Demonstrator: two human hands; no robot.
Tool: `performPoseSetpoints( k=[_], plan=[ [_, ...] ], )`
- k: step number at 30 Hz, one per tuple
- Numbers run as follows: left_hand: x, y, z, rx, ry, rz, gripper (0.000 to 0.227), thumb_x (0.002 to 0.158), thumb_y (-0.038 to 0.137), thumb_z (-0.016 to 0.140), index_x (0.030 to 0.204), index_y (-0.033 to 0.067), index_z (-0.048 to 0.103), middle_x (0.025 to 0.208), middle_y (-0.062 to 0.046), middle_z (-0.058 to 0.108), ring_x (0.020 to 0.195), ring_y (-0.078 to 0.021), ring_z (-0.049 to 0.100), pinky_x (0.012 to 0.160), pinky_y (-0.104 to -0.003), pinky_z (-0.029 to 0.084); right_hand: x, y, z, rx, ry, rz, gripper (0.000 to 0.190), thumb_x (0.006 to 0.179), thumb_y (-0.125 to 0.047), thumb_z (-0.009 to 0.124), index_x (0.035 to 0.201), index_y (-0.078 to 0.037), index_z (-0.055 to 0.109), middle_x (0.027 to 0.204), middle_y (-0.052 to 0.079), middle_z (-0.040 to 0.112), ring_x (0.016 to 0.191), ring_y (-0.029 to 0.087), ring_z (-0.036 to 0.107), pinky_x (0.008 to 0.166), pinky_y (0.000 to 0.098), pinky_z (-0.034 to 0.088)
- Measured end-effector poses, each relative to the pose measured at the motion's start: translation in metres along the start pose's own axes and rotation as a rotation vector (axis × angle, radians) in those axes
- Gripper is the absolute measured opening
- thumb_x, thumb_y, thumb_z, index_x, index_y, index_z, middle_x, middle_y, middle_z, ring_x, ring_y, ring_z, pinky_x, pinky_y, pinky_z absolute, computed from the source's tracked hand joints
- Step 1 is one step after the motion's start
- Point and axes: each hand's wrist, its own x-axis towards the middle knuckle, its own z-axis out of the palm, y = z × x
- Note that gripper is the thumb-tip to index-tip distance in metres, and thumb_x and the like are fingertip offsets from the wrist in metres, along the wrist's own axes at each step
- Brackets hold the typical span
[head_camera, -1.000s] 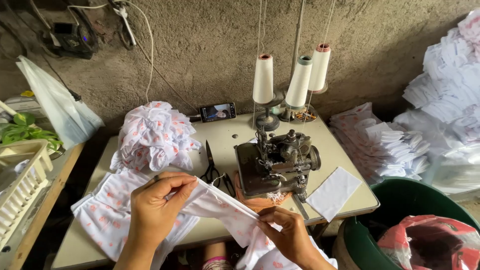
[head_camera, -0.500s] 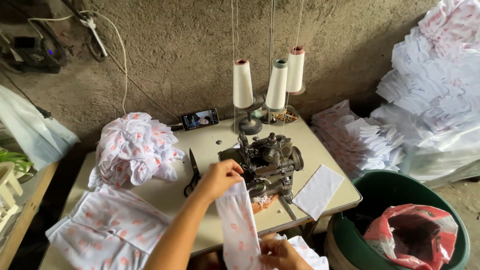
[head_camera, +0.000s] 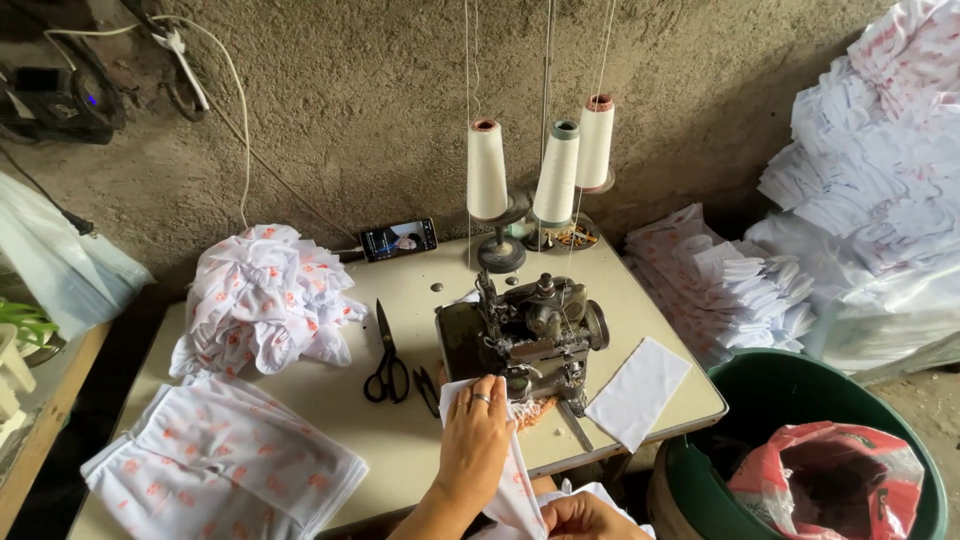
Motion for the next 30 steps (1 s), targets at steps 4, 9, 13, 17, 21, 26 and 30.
performPoseSetpoints(
  k=[4,9,13,17,21,26,30],
  plan=[
    [0.006,0.006,0.006,-0.005,-0.025,0.004,0.087,0.087,0.052,0.076,0.147,-0.0041,0.046,0.144,-0.024,0.053,0.133,-0.0359,0.049,0.118,-0.048,0.036,-0.002,-0.007,-0.005,-0.182,-0.044,-0.096,0.018,0.093,-0.006,0.076,0.104,0.008,0.074,0.106,0.012,0.074,0.089,0.017,0.072,0.079,0.0237,0.056],
    [0.003,0.014,0.005,-0.021,-0.011,-0.027,0.051,0.100,0.011,0.050,0.147,-0.0066,0.045,0.143,-0.026,0.053,0.133,-0.0413,0.047,0.117,-0.053,0.035,-0.007,-0.009,-0.010,-0.121,-0.019,-0.086,0.014,0.093,-0.002,0.076,0.102,0.008,0.075,0.099,0.012,0.075,0.086,0.017,0.071,0.079,0.0250,0.055],
    [0.004,0.012,0.015,0.049,0.179,0.013,0.061,0.087,0.000,0.066,0.145,-0.0064,0.048,0.137,-0.025,0.054,0.127,-0.0388,0.052,0.114,-0.052,0.042,-0.014,-0.023,0.007,-0.045,0.025,-0.067,0.012,0.092,-0.003,0.077,0.099,0.007,0.075,0.093,0.011,0.075,0.081,0.018,0.070,0.075,0.0266,0.054],
    [0.005,0.008,0.018,0.012,0.148,0.015,0.059,0.089,0.000,0.065,0.145,-0.0043,0.050,0.136,-0.027,0.054,0.126,-0.0397,0.053,0.114,-0.055,0.043,-0.012,-0.021,0.000,-0.048,0.041,-0.072,0.011,0.092,-0.002,0.078,0.099,0.006,0.074,0.092,0.009,0.074,0.077,0.016,0.069,0.070,0.0233,0.052],
    [0.008,0.005,0.014,0.001,0.153,0.038,0.057,0.089,-0.001,0.063,0.145,-0.0035,0.050,0.133,-0.027,0.055,0.123,-0.0422,0.053,0.112,-0.056,0.044,-0.006,-0.013,-0.004,-0.027,0.062,-0.040,0.011,0.093,-0.004,0.077,0.099,0.006,0.075,0.088,0.009,0.073,0.074,0.016,0.068,0.068,0.0236,0.051],
    [0.019,0.006,-0.008,-0.069,0.440,0.068,0.037,0.082,0.012,0.082,0.116,0.0004,0.072,0.111,-0.020,0.071,0.108,-0.0369,0.061,0.098,-0.051,0.052,0.012,0.001,-0.013,-0.091,0.039,-0.055,0.010,0.095,-0.001,0.076,0.100,0.007,0.075,0.089,0.009,0.075,0.076,0.015,0.071,0.068,0.0213,0.054],
    [0.018,0.003,-0.008,-0.198,0.404,0.002,0.023,0.085,0.014,0.082,0.103,0.0008,0.076,0.101,-0.009,0.065,0.091,-0.0286,0.060,0.089,-0.041,0.058,0.019,-0.005,-0.007,-0.058,0.062,-0.099,0.009,0.096,0.000,0.075,0.089,0.005,0.073,0.094,0.006,0.069,0.073,0.014,0.066,0.063,0.0209,0.047]
  ],
)
